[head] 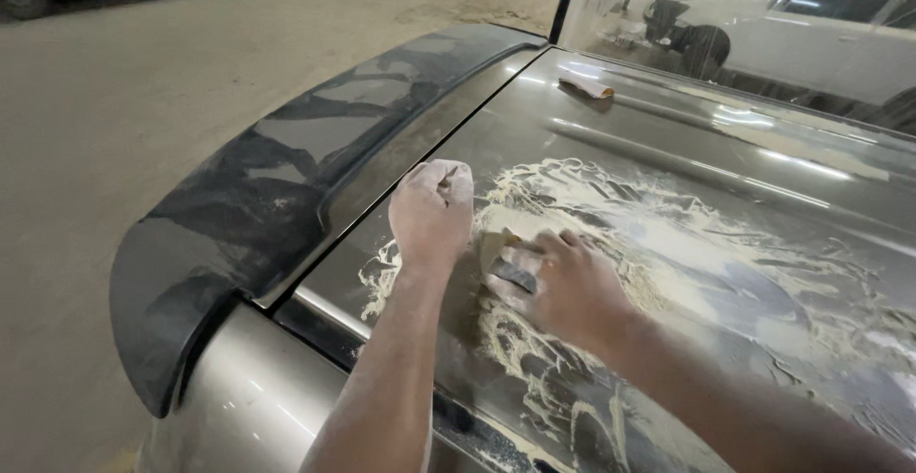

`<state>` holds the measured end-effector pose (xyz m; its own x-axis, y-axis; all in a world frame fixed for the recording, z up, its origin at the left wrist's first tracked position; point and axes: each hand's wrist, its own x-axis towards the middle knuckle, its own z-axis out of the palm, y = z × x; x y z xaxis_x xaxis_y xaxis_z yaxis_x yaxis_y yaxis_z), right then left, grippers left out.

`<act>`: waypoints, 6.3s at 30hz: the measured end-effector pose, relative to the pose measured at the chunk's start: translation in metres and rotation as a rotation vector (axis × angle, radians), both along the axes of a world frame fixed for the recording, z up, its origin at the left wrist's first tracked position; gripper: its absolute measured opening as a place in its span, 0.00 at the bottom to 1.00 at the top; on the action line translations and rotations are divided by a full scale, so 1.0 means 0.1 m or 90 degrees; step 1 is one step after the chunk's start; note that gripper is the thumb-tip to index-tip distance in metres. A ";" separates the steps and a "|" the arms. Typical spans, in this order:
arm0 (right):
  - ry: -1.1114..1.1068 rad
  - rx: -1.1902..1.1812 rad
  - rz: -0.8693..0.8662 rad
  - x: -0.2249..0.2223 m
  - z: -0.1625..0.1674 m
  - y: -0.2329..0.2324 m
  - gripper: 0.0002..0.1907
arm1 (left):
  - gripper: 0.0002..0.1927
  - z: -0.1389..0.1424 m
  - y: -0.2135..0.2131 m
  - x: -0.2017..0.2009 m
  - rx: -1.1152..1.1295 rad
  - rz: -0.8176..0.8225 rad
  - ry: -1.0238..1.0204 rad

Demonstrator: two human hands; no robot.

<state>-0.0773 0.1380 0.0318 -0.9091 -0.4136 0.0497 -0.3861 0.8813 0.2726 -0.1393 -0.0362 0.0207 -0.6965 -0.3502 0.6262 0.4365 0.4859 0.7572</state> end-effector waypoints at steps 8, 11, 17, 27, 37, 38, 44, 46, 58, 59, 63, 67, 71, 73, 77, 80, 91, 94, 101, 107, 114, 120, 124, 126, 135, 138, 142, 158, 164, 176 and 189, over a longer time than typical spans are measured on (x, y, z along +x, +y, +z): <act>0.021 0.009 -0.067 -0.46 0.33 -0.18 0.41 | 0.08 0.06 -0.01 0.06 0.025 0.013 -0.005; -0.045 0.010 -0.066 -0.59 0.35 -0.13 0.39 | 0.08 0.06 -0.04 0.05 0.015 0.015 -0.002; -0.103 -0.213 -0.027 -0.91 0.21 0.06 0.34 | 0.08 0.02 -0.04 0.02 0.025 0.010 -0.015; -0.104 -0.251 -0.103 -0.62 0.35 -0.08 0.30 | 0.09 0.07 -0.01 0.04 0.032 -0.018 -0.031; -0.094 -0.271 0.116 -0.05 0.11 0.33 0.24 | 0.08 0.04 0.05 0.04 -0.027 -0.020 -0.005; -0.147 -0.256 0.063 -0.12 0.09 0.31 0.22 | 0.08 0.03 0.05 0.02 -0.037 -0.015 0.009; -0.031 -0.275 0.077 -0.87 0.02 -0.02 0.13 | 0.09 0.00 0.01 0.00 0.021 -0.028 -0.053; 0.019 -0.348 0.027 -0.99 0.05 -0.07 0.15 | 0.09 0.03 -0.01 0.02 0.033 -0.018 -0.031; -0.168 -0.248 -0.001 -0.63 -0.04 0.13 0.26 | 0.08 -0.01 0.04 -0.02 0.011 -0.024 -0.002; -0.123 -0.260 -0.003 -0.77 -0.05 0.06 0.30 | 0.08 -0.01 0.03 -0.01 0.013 -0.027 0.003; 0.020 -0.173 -0.019 -1.13 -0.01 -0.10 0.22 | 0.08 0.03 -0.01 0.02 -0.011 0.015 -0.039; -0.067 -0.200 0.014 -0.82 -0.03 0.01 0.29 | 0.09 0.01 -0.01 0.03 -0.004 0.011 -0.039; -0.070 -0.181 0.075 -0.46 -0.09 0.17 0.23 | 0.09 -0.03 0.02 -0.01 -0.008 -0.011 -0.001; -0.120 -0.162 0.005 -0.54 -0.13 0.17 0.26 | 0.09 -0.02 0.03 -0.03 -0.016 -0.020 -0.027; -0.020 -0.100 -0.024 -1.14 -0.09 0.05 0.25 | 0.09 0.00 0.01 0.00 -0.051 0.008 -0.023; 0.055 -0.127 0.008 -1.20 -0.08 0.02 0.21 | 0.08 0.01 -0.01 0.03 -0.008 0.022 -0.018; -0.129 -0.237 -0.079 -0.67 0.17 -0.02 0.31 | 0.08 0.00 0.02 0.01 -0.019 -0.017 0.006; -0.009 0.000 -0.033 -1.11 0.14 -0.04 0.20 | 0.08 0.03 0.01 0.05 -0.004 -0.007 -0.035; 0.041 -0.247 0.213 -0.59 -0.18 0.27 0.20 | 0.07 -0.04 0.04 -0.02 0.013 -0.025 0.030; -0.134 -0.106 -0.083 -0.74 -0.05 0.20 0.34 | 0.07 -0.09 0.08 -0.01 -0.006 -0.049 -0.012; -0.052 -0.190 -0.001 -0.83 0.05 0.18 0.23 | 0.08 -0.05 0.04 -0.01 -0.002 -0.043 -0.023; -0.147 -0.212 0.049 -0.37 -0.10 0.30 0.29 | 0.08 -0.15 0.06 -0.09 -0.007 -0.042 -0.041; 0.009 -0.136 0.048 -0.87 0.01 0.17 0.28 | 0.07 -0.13 0.05 -0.07 -0.014 -0.040 0.003; -0.046 -0.152 -0.043 -1.07 0.04 0.06 0.27 | 0.08 -0.10 0.04 -0.05 -0.010 -0.033 0.013; -0.093 -0.314 -0.025 -0.21 -0.03 0.08 0.14 | 0.08 -0.06 0.05 -0.04 0.017 -0.041 -0.010; -0.079 -0.302 -0.033 -0.26 -0.09 0.11 0.16 | 0.08 -0.08 0.08 -0.04 0.002 -0.058 -0.012; -0.019 -0.305 -0.097 -0.86 -0.18 0.05 0.12 | 0.08 -0.07 0.08 -0.02 0.007 -0.060 -0.011; -0.052 -0.219 -0.064 -0.30 -0.14 0.28 0.24 | 0.08 -0.03 0.07 -0.02 -0.012 -0.042 -0.050; 0.173 -0.222 -0.097 -1.15 -0.12 0.18 0.22 | 0.08 0.06 0.02 0.06 -0.004 -0.016 0.000; -0.004 -0.156 -0.124 -0.23 -0.16 0.51 0.20 | 0.08 -0.02 0.05 -0.05 -0.031 -0.045 -0.006; -0.009 -0.143 -0.134 0.15 -0.11 0.52 0.16 | 0.09 -0.02 0.05 -0.03 -0.020 -0.038 0.020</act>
<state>-0.0627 0.1896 0.0211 -0.9749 -0.1962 0.1050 -0.1908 0.9799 0.0585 -0.1420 -0.0314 0.0184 -0.6956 -0.2883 0.6580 0.4885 0.4817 0.7275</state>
